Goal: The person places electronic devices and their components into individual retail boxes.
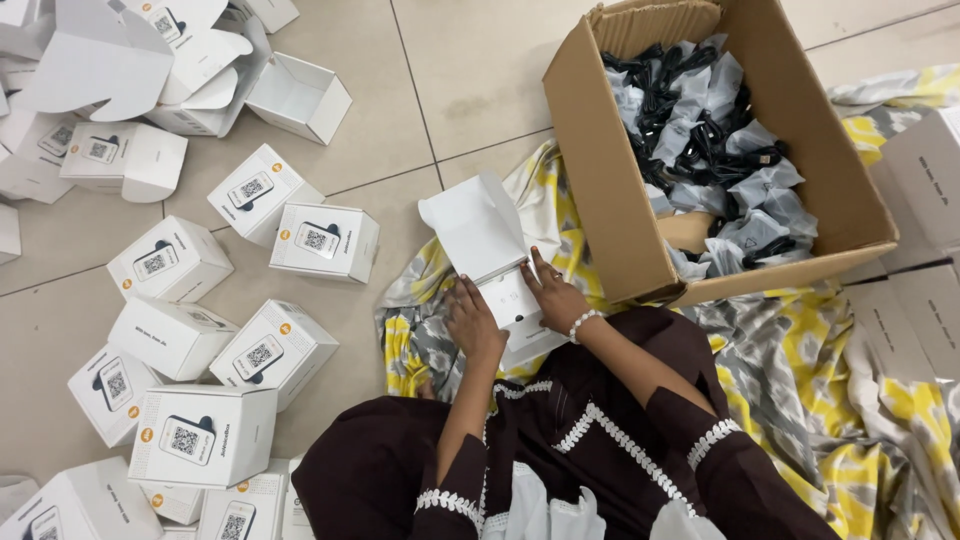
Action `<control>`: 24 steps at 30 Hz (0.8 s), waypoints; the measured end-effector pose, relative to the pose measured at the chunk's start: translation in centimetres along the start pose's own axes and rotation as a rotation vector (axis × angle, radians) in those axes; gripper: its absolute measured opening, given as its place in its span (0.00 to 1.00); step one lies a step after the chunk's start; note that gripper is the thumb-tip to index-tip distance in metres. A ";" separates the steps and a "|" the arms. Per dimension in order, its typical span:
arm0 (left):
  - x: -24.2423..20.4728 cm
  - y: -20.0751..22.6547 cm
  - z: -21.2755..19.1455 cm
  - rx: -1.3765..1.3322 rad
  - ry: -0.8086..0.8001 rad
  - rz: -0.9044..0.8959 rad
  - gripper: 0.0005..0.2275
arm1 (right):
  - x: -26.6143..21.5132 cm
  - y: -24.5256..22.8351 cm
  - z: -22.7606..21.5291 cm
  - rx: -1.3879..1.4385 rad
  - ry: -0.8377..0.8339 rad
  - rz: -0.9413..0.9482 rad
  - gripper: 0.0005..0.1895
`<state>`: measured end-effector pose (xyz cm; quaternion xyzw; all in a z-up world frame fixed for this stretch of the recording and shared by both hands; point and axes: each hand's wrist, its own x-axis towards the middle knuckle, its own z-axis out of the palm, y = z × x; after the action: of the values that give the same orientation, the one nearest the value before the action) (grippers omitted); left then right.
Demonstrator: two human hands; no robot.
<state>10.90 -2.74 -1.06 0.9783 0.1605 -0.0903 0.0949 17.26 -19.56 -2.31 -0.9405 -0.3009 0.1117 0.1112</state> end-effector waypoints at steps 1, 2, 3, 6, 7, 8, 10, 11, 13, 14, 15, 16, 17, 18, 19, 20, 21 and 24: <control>0.5 -0.3 0.4 -0.002 0.004 -0.002 0.62 | 0.2 0.2 0.4 -0.003 0.002 -0.003 0.69; 0.6 -0.6 0.9 -0.013 0.027 0.011 0.60 | 0.0 0.4 1.0 -0.006 0.066 -0.014 0.65; 0.8 -0.8 1.4 -0.024 0.050 0.025 0.58 | -0.2 0.6 1.5 -0.009 0.131 -0.024 0.63; 1.5 -1.5 2.0 -0.098 0.178 0.076 0.53 | 0.6 0.3 0.4 0.199 0.169 0.053 0.59; 1.6 -1.5 1.9 -0.099 0.180 0.079 0.53 | 0.8 0.6 0.7 0.197 0.171 0.054 0.59; 1.6 -1.6 1.8 -0.130 0.187 0.084 0.51 | 1.0 0.8 1.0 0.197 0.156 0.078 0.60; 1.7 -1.8 2.2 -0.163 0.195 0.087 0.50 | 1.3 1.5 1.8 0.195 0.140 0.099 0.62; 1.8 -1.9 2.7 -0.209 0.176 0.087 0.51 | 1.3 2.0 2.2 0.217 0.146 0.118 0.56; 2.1 -2.6 3.3 -0.253 0.165 0.083 0.52 | 2.3 2.8 1.8 0.238 0.156 0.128 0.51; 2.3 -3.0 3.6 -0.360 0.188 0.122 0.57 | 3.0 3.4 1.0 0.297 0.009 0.142 0.55; 2.5 -3.3 3.8 -0.466 0.210 0.162 0.61 | 3.8 4.0 0.1 0.354 -0.139 0.160 0.59; 3.1 -3.5 3.7 -0.465 0.213 0.160 0.61 | 5.3 5.3 1.4 0.354 -0.138 0.156 0.59; 3.7 -3.7 3.5 -0.716 0.186 0.077 0.64 | 6.9 6.7 2.8 0.656 -0.084 0.207 0.56; 4.6 -3.8 3.3 -0.968 0.159 -0.006 0.66 | 8.6 8.2 4.0 0.957 -0.025 0.256 0.54; 7.3 -4.9 4.8 -0.969 0.165 -0.003 0.66 | 10.0 7.9 2.9 0.954 -0.021 0.250 0.54; 9.5 -6.1 6.6 -1.360 0.068 -0.184 0.62 | 10.9 7.4 2.2 1.160 -0.061 0.359 0.53; 11.8 -7.3 8.4 -1.744 -0.043 -0.374 0.57 | 11.7 7.0 1.5 1.364 -0.102 0.469 0.53; 13.7 -6.9 5.3 -2.056 -0.143 -0.456 0.48 | 13.3 5.7 -0.7 1.547 -0.205 0.573 0.54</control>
<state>20.58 6.65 -10.07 0.3662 0.3341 0.0160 0.8683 31.13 -16.29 -5.12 -0.6239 0.1031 0.3961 0.6657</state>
